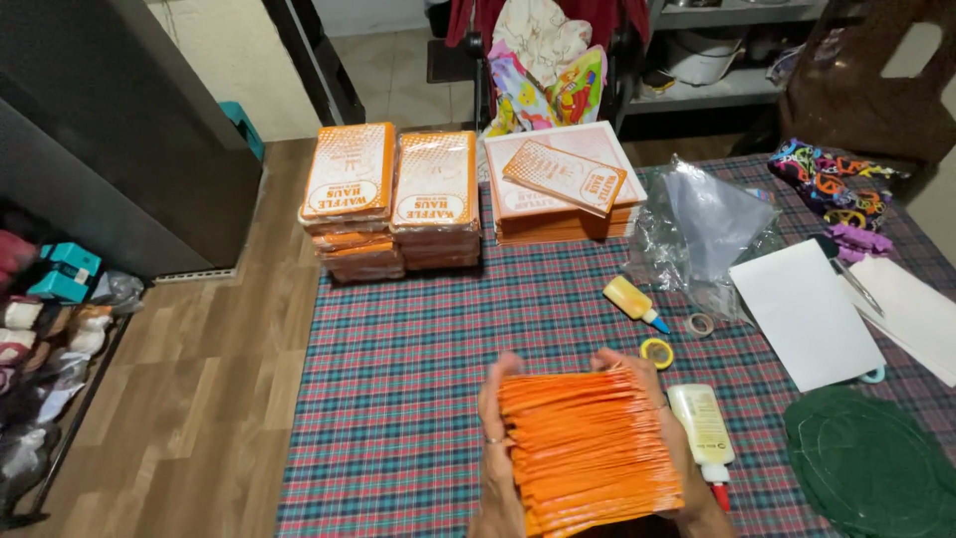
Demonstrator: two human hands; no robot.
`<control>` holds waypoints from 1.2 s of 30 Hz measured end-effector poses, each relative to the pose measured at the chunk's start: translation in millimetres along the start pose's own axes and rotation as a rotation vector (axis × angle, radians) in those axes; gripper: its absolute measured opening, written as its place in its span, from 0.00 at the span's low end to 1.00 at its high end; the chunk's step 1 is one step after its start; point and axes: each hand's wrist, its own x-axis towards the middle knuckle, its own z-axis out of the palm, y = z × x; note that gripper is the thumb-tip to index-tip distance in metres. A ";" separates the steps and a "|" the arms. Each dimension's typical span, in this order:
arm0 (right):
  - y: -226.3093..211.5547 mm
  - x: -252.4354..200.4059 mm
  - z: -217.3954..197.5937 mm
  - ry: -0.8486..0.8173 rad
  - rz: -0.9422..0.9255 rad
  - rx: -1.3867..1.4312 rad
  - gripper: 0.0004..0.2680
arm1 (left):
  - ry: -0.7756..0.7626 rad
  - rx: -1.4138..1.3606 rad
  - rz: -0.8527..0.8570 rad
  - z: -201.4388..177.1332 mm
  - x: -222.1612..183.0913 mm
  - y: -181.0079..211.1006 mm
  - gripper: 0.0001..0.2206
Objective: The person aligns and stacks a group of paper bags by hand, then places the stack into a large plastic bag and secures it with adhesive tape.
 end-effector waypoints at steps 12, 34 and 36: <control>-76.9 33.0 57.9 -0.253 -0.061 -0.137 0.53 | 0.099 0.275 0.012 -10.0 -6.4 -28.7 0.53; -220.4 36.7 148.8 -0.464 -1.044 -1.796 0.48 | -0.067 0.045 -0.208 -23.0 -2.4 -2.5 0.59; -222.2 36.7 153.1 -0.468 -0.964 -1.743 0.53 | -0.051 0.059 -0.161 -20.8 -6.5 -4.7 0.57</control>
